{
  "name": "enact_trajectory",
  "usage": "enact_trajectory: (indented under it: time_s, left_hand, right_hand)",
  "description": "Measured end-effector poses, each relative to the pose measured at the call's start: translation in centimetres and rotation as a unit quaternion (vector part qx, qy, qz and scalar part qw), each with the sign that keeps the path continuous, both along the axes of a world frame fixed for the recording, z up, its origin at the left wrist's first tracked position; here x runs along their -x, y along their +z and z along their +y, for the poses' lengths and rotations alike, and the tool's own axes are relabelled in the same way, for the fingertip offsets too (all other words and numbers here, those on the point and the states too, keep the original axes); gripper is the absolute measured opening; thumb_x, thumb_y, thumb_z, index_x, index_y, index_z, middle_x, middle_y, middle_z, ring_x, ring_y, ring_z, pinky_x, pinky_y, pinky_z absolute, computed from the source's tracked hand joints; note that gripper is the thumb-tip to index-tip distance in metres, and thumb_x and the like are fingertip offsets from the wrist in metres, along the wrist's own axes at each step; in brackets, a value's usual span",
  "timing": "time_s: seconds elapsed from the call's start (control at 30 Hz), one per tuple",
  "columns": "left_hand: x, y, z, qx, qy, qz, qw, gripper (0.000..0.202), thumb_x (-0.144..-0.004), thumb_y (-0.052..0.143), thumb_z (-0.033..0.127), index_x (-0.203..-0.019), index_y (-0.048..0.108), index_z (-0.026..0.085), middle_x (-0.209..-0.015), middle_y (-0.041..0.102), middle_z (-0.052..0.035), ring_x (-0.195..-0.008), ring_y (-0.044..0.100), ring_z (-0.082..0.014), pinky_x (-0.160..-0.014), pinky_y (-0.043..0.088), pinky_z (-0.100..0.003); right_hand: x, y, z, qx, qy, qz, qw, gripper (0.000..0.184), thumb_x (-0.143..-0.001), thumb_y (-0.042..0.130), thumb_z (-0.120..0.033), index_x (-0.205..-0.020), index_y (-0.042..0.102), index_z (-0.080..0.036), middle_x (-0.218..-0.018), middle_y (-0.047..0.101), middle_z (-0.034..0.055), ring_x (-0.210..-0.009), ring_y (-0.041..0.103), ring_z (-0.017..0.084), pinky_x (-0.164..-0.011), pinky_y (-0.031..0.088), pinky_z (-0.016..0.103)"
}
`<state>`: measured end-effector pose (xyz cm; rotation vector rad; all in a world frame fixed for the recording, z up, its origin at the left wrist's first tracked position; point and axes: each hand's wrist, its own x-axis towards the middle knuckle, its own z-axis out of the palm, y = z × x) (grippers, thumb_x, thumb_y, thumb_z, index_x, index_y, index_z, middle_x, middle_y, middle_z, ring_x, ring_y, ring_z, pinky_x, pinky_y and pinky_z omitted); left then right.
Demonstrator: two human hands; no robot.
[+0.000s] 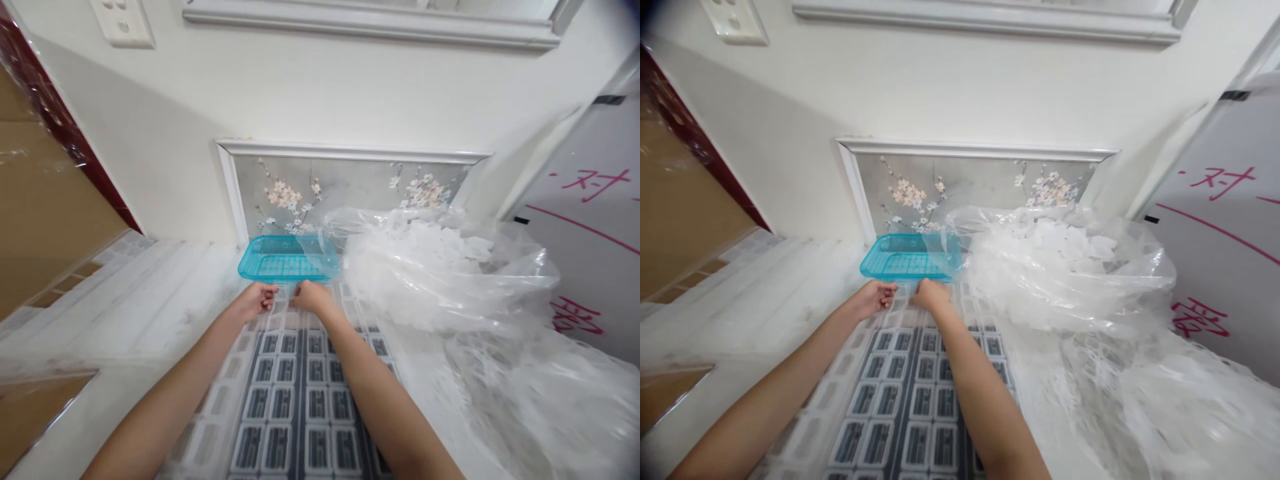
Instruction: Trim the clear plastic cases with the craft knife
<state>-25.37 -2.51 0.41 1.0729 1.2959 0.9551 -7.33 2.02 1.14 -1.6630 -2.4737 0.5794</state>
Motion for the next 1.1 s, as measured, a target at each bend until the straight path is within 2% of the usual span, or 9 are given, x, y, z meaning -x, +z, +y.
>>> enact_trajectory:
  time_s: [0.17, 0.3, 0.37, 0.43, 0.53, 0.63, 0.8, 1.0, 1.1]
  left_hand:
    - [1.6, 3.7, -1.2, -0.061, 0.048, -0.043, 0.996, 0.038, -0.074, 0.051, 0.042, -0.058, 0.022, 0.023, -0.053, 0.024, 0.0044, -0.046, 0.029, -0.0099, -0.046, 0.034, -0.027]
    - [1.8, 5.2, -1.6, -0.139, 0.113, -0.007, 0.984, 0.037, -0.075, 0.058, 0.046, -0.063, 0.034, 0.021, -0.058, 0.035, 0.0033, -0.054, 0.04, -0.0102, -0.054, 0.038, -0.025]
    - [1.3, 4.5, -1.6, -0.175, 0.125, 0.078, 0.974, 0.035, -0.078, 0.053, 0.051, -0.067, 0.044, 0.019, -0.062, 0.045, 0.0006, -0.061, 0.048, -0.0125, -0.058, 0.04, -0.025]
    - [0.4, 2.8, -1.7, -0.185, 0.105, 0.165, 0.963, 0.038, -0.079, 0.051, 0.054, -0.066, 0.05, 0.018, -0.062, 0.05, -0.0013, -0.062, 0.05, -0.0144, -0.058, 0.039, -0.027]
    - [-1.0, -0.2, -1.6, -0.178, 0.051, 0.239, 0.953, 0.039, -0.072, 0.061, 0.046, -0.053, 0.042, 0.019, -0.05, 0.041, 0.0021, -0.053, 0.042, -0.0131, -0.054, 0.031, -0.026]
    - [-1.7, -2.0, -1.6, -0.193, 0.025, 0.306, 0.932, 0.036, -0.07, 0.065, 0.035, -0.052, 0.038, 0.02, -0.048, 0.037, 0.0037, -0.053, 0.037, -0.0129, -0.056, 0.024, -0.027]
    - [-1.5, -2.5, -1.5, -0.203, 0.011, 0.367, 0.908, 0.012, -0.078, 0.061, 0.03, -0.077, 0.053, 0.021, -0.057, 0.047, 0.0046, -0.057, 0.045, -0.0149, -0.059, 0.026, -0.026]
    - [-1.3, -2.8, -1.5, -0.191, -0.012, 0.414, 0.89, 0.033, -0.085, 0.056, 0.03, -0.115, 0.053, 0.018, -0.057, 0.05, 0.0051, -0.059, 0.052, -0.0172, -0.059, 0.029, -0.026]
    - [-1.4, -2.8, -1.6, -0.196, -0.021, 0.42, 0.886, 0.037, -0.086, 0.054, 0.028, -0.121, 0.051, 0.017, -0.06, 0.053, 0.0034, -0.062, 0.054, -0.0186, -0.061, 0.03, -0.026]
  right_hand:
    - [0.0, -0.3, -0.6, -0.018, -0.007, 0.011, 1.0, 0.034, -0.071, 0.072, -0.043, -0.098, 0.071, -0.023, -0.102, 0.072, 0.0121, -0.1, 0.066, 0.029, -0.084, 0.047, 0.037]
    - [0.1, -0.4, -1.3, -0.028, 0.015, 0.041, 0.999, 0.029, -0.072, 0.069, -0.029, -0.101, 0.072, -0.024, -0.104, 0.072, 0.0101, -0.101, 0.065, 0.028, -0.083, 0.046, 0.034]
    - [0.1, -0.3, -1.5, -0.027, 0.029, 0.061, 0.997, 0.03, -0.072, 0.068, -0.024, -0.102, 0.073, -0.025, -0.104, 0.072, 0.0076, -0.1, 0.065, 0.026, -0.081, 0.046, 0.031]
    - [0.1, -0.1, -1.5, -0.019, 0.034, 0.08, 0.996, 0.026, -0.074, 0.065, -0.027, -0.099, 0.074, -0.026, -0.102, 0.073, 0.0052, -0.098, 0.066, 0.024, -0.078, 0.046, 0.028]
    - [0.0, 0.0, -1.3, -0.001, 0.023, 0.104, 0.994, 0.026, -0.081, 0.061, -0.04, -0.098, 0.074, -0.027, -0.099, 0.074, 0.0022, -0.093, 0.067, 0.021, -0.071, 0.046, 0.025]
    - [0.1, -0.3, -1.2, 0.009, 0.002, 0.108, 0.994, 0.026, -0.081, 0.061, -0.043, -0.098, 0.074, -0.028, -0.096, 0.074, 0.0023, -0.091, 0.068, 0.021, -0.07, 0.046, 0.025]
    - [0.6, -1.0, -1.4, -0.004, -0.028, 0.097, 0.995, 0.029, -0.081, 0.062, -0.041, -0.103, 0.072, -0.026, -0.103, 0.073, 0.0081, -0.099, 0.066, 0.026, -0.078, 0.046, 0.031]
    - [0.5, -0.9, -2.2, 0.002, -0.018, 0.11, 0.994, 0.024, -0.083, 0.057, -0.036, -0.099, 0.072, -0.028, -0.102, 0.072, 0.0065, -0.099, 0.065, 0.026, -0.081, 0.045, 0.032]
    - [0.3, -0.7, -2.5, 0.015, -0.016, 0.127, 0.992, 0.024, -0.081, 0.056, -0.034, -0.098, 0.072, -0.025, -0.101, 0.071, 0.0081, -0.099, 0.064, 0.028, -0.083, 0.043, 0.035]
